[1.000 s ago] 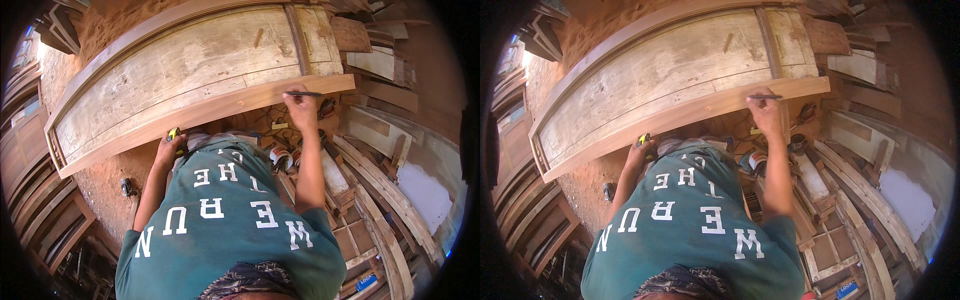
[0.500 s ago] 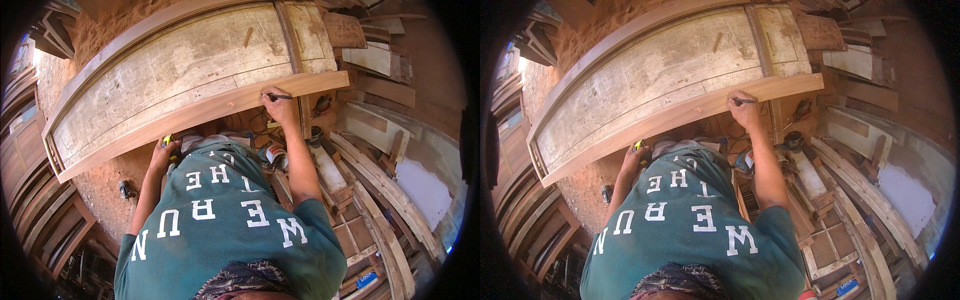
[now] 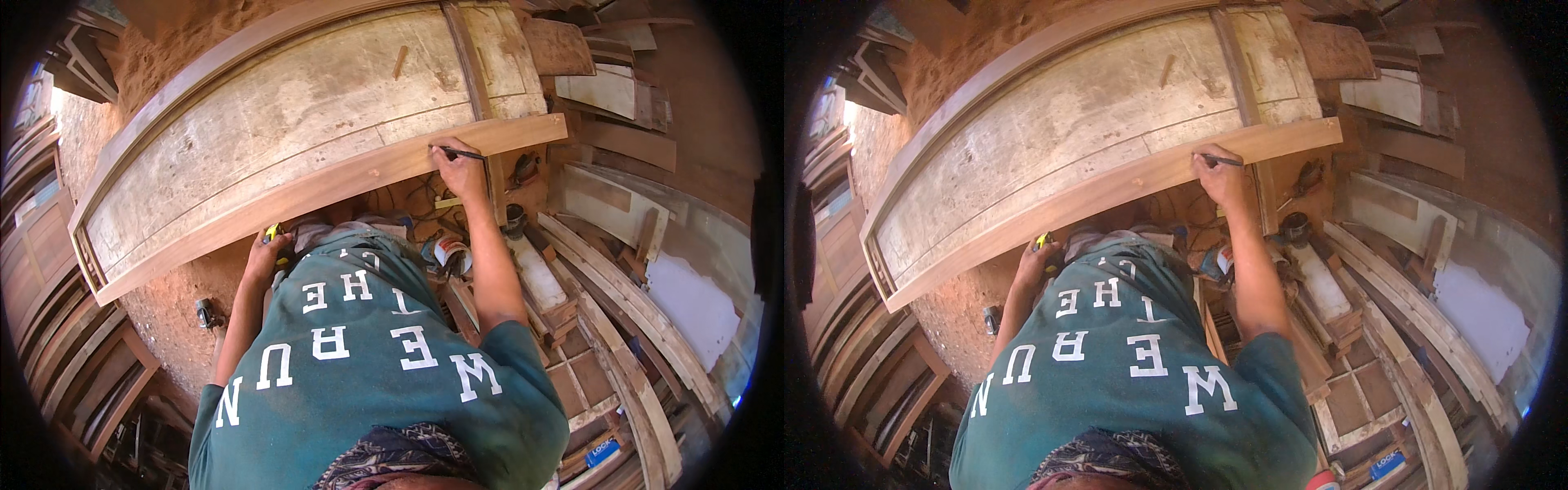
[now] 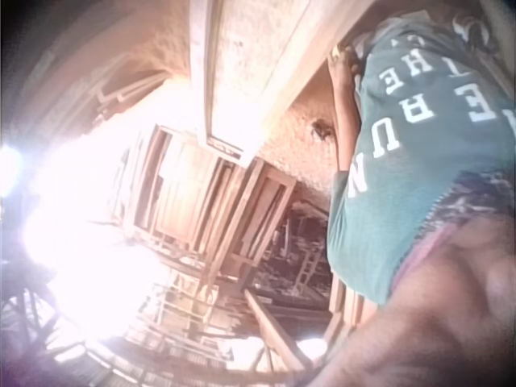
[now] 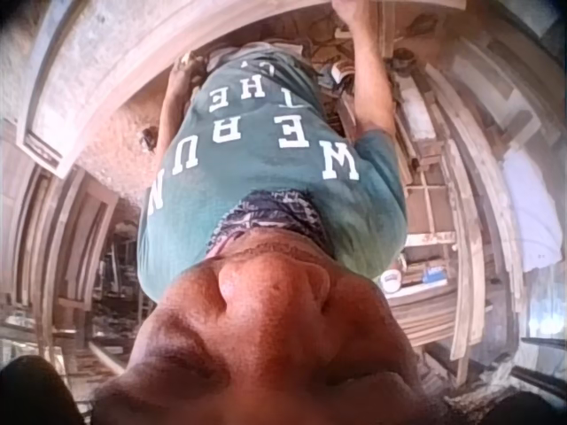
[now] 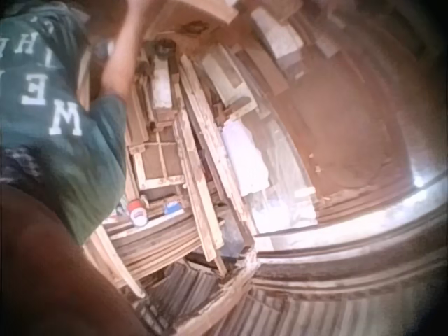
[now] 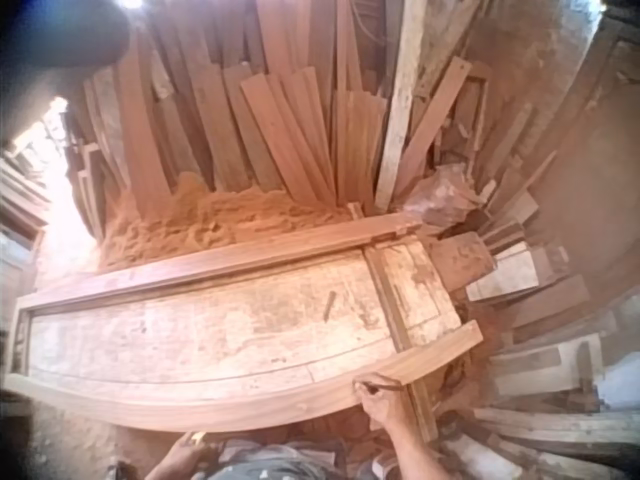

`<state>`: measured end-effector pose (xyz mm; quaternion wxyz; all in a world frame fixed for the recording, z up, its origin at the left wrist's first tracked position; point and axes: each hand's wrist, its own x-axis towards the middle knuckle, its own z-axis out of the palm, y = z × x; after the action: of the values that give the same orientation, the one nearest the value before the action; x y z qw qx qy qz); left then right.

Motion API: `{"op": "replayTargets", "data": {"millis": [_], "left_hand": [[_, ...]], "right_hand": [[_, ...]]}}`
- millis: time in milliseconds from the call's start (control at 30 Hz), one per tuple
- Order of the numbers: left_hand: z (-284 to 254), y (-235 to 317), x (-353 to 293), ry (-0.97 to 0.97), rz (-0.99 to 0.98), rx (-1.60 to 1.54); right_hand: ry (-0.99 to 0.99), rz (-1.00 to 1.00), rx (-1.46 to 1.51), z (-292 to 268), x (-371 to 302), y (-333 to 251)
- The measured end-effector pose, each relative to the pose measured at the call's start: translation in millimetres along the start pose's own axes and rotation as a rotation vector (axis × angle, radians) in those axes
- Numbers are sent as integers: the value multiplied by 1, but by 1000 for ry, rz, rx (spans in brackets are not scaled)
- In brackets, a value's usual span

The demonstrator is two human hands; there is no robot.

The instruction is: The person uses a mallet and a wooden block to tap a wooden frame into place on a workbench. They then use a tape measure to measure the length of the frame and mark it with a pencil. The person also moves a piece of wood and places it on the workbench.

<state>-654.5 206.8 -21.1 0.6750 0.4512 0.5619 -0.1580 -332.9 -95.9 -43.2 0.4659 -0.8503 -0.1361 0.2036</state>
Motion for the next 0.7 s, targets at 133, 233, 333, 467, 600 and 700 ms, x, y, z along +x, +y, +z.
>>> {"op": "replayTargets", "data": {"millis": [133,233,333,467,600,700], "left_hand": [[3,4,-4,-8,22,14],[6,9,-10,-2,1,14],[0,4,-5,-34,-20,-12],[-10,0,1,-107,-51,-190],[8,24,-17,-90,-1,-250],[18,35,-26,-160,32,-289]], "right_hand": [[49,-3,8,2,0,5],[83,-27,19,4,0,10],[98,-34,49,3,1,7],[105,-58,-59,0,-1,6],[119,17,26,-4,-2,8],[200,100,82,-24,1,-16]]}}
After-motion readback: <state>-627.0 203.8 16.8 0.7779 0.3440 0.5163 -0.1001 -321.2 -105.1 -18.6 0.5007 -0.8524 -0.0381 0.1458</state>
